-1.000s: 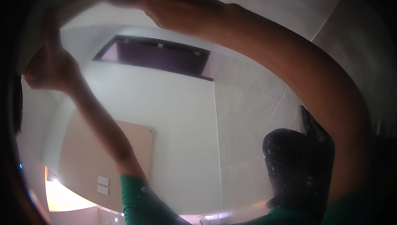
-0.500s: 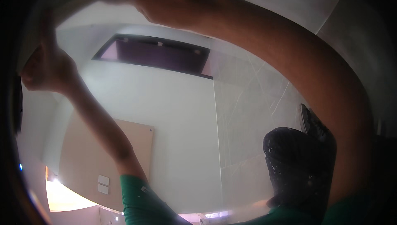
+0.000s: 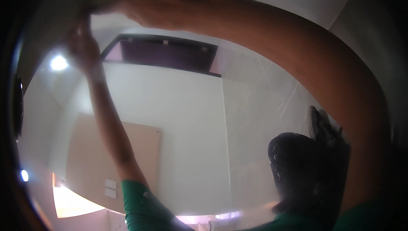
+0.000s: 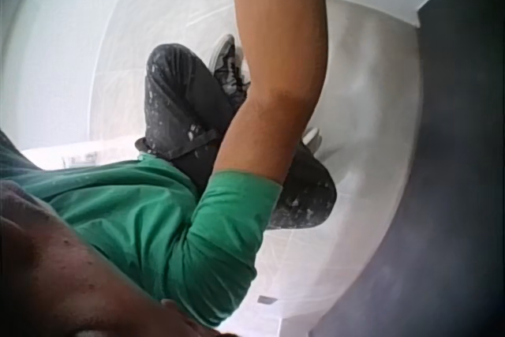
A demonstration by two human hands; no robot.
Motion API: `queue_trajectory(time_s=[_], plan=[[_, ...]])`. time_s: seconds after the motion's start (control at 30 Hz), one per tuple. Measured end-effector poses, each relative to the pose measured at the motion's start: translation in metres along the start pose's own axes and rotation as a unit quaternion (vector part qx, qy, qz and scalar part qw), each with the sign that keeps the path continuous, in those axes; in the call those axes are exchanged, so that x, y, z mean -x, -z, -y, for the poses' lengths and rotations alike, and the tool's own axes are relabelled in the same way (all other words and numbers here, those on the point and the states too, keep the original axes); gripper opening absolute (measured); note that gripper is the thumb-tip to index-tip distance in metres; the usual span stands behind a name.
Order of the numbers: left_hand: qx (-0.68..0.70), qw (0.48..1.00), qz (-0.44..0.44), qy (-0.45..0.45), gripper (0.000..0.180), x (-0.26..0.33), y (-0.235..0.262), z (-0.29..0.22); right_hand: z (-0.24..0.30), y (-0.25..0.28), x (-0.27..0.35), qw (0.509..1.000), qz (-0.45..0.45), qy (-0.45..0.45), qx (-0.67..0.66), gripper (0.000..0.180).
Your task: The person applies masking tape to the underside edge of a white counter, pressing it down by hand while sitting on the floor.
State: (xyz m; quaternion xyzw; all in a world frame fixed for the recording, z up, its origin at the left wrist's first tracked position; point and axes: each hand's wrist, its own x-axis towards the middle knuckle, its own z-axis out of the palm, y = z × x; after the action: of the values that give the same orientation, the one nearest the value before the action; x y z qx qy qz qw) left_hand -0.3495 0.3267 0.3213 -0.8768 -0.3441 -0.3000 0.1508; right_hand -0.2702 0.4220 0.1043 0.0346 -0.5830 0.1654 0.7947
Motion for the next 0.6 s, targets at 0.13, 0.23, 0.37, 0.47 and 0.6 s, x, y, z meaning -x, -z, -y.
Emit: queue_trajectory(time_s=[0.13,0.23,0.37,0.47,0.6], plan=[[-0.246,0.957,0.010,-0.156,0.052,0.000,-0.039,-0.004,-0.029,-0.013,0.026,0.988,-0.119,0.093,0.023,0.060],[-0.296,0.941,0.019,-0.165,0.051,-0.008,-0.035,0.002,-0.058,-0.009,0.059,0.987,-0.116,0.094,0.051,0.066],[-0.034,0.998,0.006,-0.058,0.051,-0.004,-0.040,0.007,-0.088,-0.027,0.094,0.985,-0.082,0.121,0.089,0.066],[-0.243,0.952,0.016,-0.185,0.052,0.003,-0.047,0.008,-0.091,-0.030,0.085,0.992,-0.004,0.060,0.108,0.065],[-0.335,0.910,0.042,-0.242,0.050,-0.021,-0.028,0.001,-0.106,-0.051,0.054,0.989,-0.044,0.077,0.117,0.062]])
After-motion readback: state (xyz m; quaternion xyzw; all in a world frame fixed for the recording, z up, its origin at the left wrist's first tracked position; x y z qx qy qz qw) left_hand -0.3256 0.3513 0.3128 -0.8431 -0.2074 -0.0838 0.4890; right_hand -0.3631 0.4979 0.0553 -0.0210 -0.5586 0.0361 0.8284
